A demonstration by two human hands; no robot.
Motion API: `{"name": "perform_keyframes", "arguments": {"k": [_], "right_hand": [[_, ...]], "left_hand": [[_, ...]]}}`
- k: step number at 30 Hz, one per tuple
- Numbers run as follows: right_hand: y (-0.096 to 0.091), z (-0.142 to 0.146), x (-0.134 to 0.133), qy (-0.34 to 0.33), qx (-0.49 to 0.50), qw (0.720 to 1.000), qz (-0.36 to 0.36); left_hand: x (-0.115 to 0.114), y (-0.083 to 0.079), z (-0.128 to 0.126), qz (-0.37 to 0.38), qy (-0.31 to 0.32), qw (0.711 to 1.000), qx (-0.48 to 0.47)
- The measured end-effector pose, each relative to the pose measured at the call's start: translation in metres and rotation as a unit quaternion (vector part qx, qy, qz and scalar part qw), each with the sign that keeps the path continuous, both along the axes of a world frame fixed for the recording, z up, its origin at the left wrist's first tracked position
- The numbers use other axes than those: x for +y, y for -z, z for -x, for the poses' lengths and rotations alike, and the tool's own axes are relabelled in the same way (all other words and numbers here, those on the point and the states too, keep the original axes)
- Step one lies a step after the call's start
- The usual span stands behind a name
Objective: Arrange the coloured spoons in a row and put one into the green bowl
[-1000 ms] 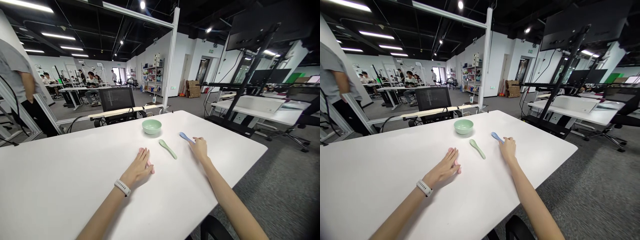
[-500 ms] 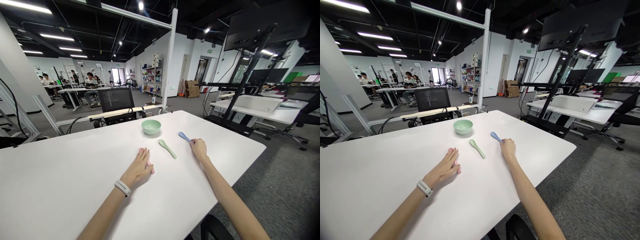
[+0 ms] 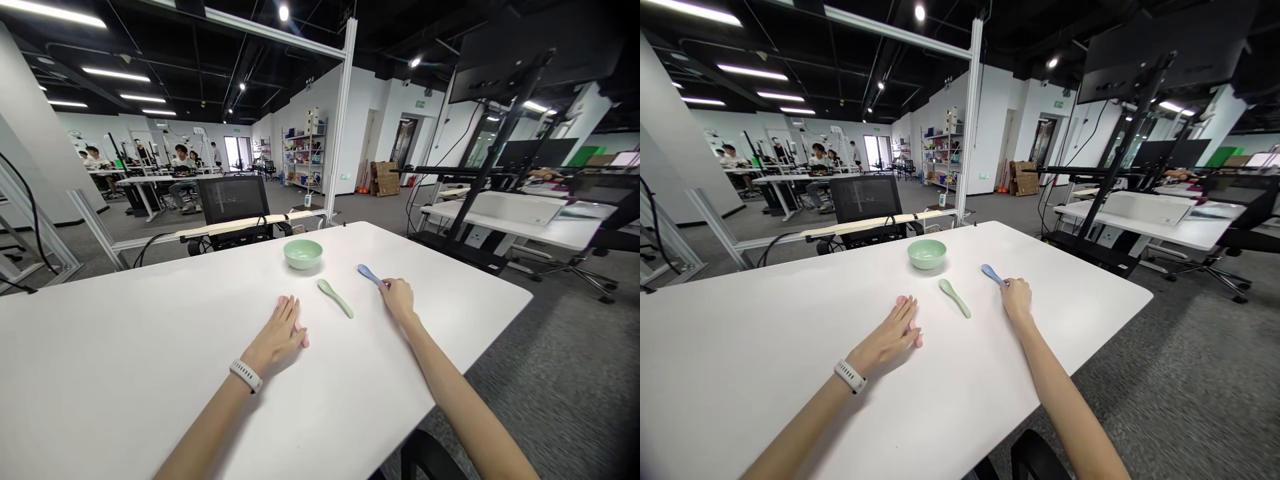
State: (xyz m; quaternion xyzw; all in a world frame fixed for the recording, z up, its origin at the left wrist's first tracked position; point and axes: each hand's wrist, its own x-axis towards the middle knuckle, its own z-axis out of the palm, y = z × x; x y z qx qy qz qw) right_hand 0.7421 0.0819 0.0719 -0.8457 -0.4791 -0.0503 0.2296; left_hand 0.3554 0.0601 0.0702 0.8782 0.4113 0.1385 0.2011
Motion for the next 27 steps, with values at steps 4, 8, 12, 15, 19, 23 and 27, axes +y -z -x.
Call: {"name": "perform_keyframes", "arguments": {"k": [4, 8, 12, 15, 19, 23, 27], "right_hand": [[-0.0010, 0.0010, -0.0005, 0.006, 0.001, 1.000, 0.002], [-0.0022, 0.0020, -0.0014, 0.009, 0.003, 1.000, 0.006], [-0.0030, 0.0028, -0.0024, 0.008, 0.004, 1.000, 0.008], [-0.0034, 0.0033, -0.0027, 0.007, 0.004, 1.000, 0.006], [-0.0034, 0.0039, -0.0027, 0.006, 0.003, 1.000, 0.004], [-0.0032, 0.0043, -0.0025, 0.009, 0.002, 1.000, 0.003], [-0.0034, 0.0045, -0.0022, 0.012, -0.001, 1.000, 0.002]], "left_hand": [[0.0000, 0.0019, -0.0006, -0.011, 0.000, 1.000, -0.003], [-0.0007, 0.0009, -0.0007, -0.006, -0.006, 1.000, 0.000], [-0.0008, -0.0007, 0.0005, 0.001, 0.005, 1.000, -0.006], [-0.0007, -0.0006, 0.0010, -0.002, 0.007, 1.000, -0.009], [-0.0016, -0.0014, 0.0006, -0.001, 0.002, 1.000, -0.002], [-0.0028, -0.0041, 0.0005, -0.003, 0.008, 1.000, -0.005], [-0.0025, -0.0054, 0.0011, 0.007, 0.007, 1.000, 0.001]]}}
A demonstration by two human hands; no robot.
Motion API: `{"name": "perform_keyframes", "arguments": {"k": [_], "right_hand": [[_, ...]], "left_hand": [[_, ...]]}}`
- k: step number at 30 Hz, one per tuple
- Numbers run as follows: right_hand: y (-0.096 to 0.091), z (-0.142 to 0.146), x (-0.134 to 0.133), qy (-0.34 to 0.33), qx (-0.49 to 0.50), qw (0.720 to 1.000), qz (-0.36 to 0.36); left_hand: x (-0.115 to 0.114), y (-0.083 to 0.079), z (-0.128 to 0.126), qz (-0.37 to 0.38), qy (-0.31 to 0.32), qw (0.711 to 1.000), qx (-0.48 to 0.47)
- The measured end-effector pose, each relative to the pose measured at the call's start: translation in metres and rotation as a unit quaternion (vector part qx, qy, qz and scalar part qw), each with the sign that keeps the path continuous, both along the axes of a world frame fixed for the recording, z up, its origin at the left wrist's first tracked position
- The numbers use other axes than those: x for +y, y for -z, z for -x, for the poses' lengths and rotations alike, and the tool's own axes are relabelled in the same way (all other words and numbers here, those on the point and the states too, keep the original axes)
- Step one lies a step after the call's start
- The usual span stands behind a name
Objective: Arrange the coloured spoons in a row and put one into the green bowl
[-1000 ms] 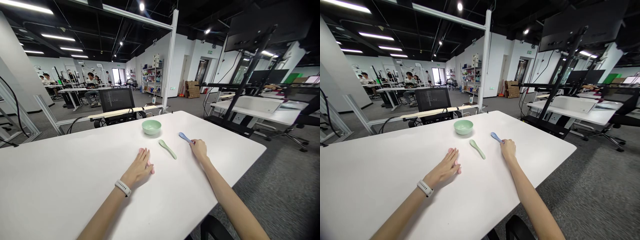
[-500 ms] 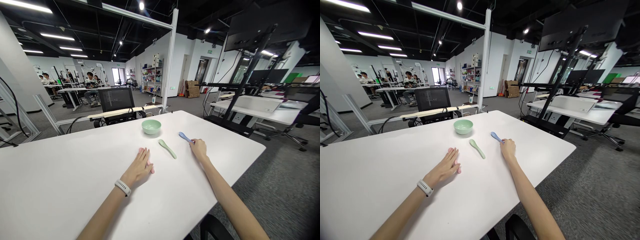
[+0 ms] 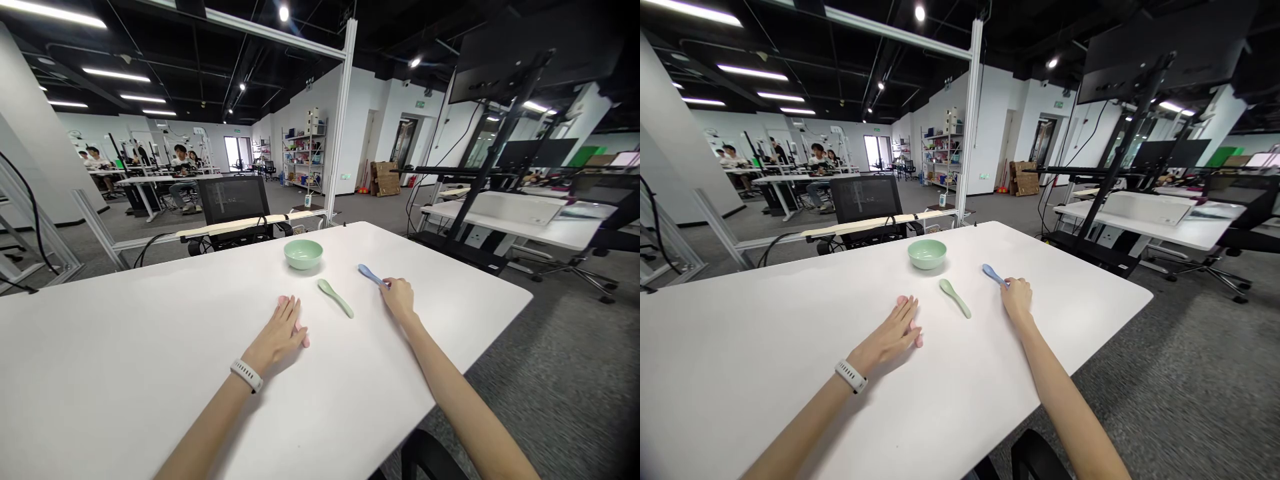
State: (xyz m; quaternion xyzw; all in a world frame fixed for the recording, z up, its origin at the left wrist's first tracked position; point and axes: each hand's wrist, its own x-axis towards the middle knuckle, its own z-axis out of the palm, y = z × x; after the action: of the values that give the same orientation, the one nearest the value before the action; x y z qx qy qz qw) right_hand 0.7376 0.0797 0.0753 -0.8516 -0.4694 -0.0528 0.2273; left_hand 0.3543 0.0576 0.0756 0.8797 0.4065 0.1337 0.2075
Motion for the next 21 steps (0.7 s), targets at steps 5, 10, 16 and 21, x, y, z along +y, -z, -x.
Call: {"name": "perform_keyframes", "arguments": {"k": [5, 10, 16, 21], "right_hand": [[-0.001, -0.001, 0.000, 0.001, 0.000, 1.000, 0.004], [-0.001, -0.001, 0.000, 0.000, -0.001, 1.000, 0.006], [-0.002, -0.001, 0.000, -0.005, -0.009, 1.000, 0.004], [0.004, -0.008, 0.002, -0.018, -0.014, 1.000, 0.001]], "left_hand": [[0.002, 0.001, 0.001, -0.008, 0.011, 1.000, -0.014], [0.002, 0.005, 0.001, -0.011, -0.002, 1.000, -0.008], [0.003, -0.006, 0.004, -0.019, -0.011, 1.000, -0.001], [0.010, -0.029, 0.052, -0.042, -0.086, 0.995, 0.025]]}}
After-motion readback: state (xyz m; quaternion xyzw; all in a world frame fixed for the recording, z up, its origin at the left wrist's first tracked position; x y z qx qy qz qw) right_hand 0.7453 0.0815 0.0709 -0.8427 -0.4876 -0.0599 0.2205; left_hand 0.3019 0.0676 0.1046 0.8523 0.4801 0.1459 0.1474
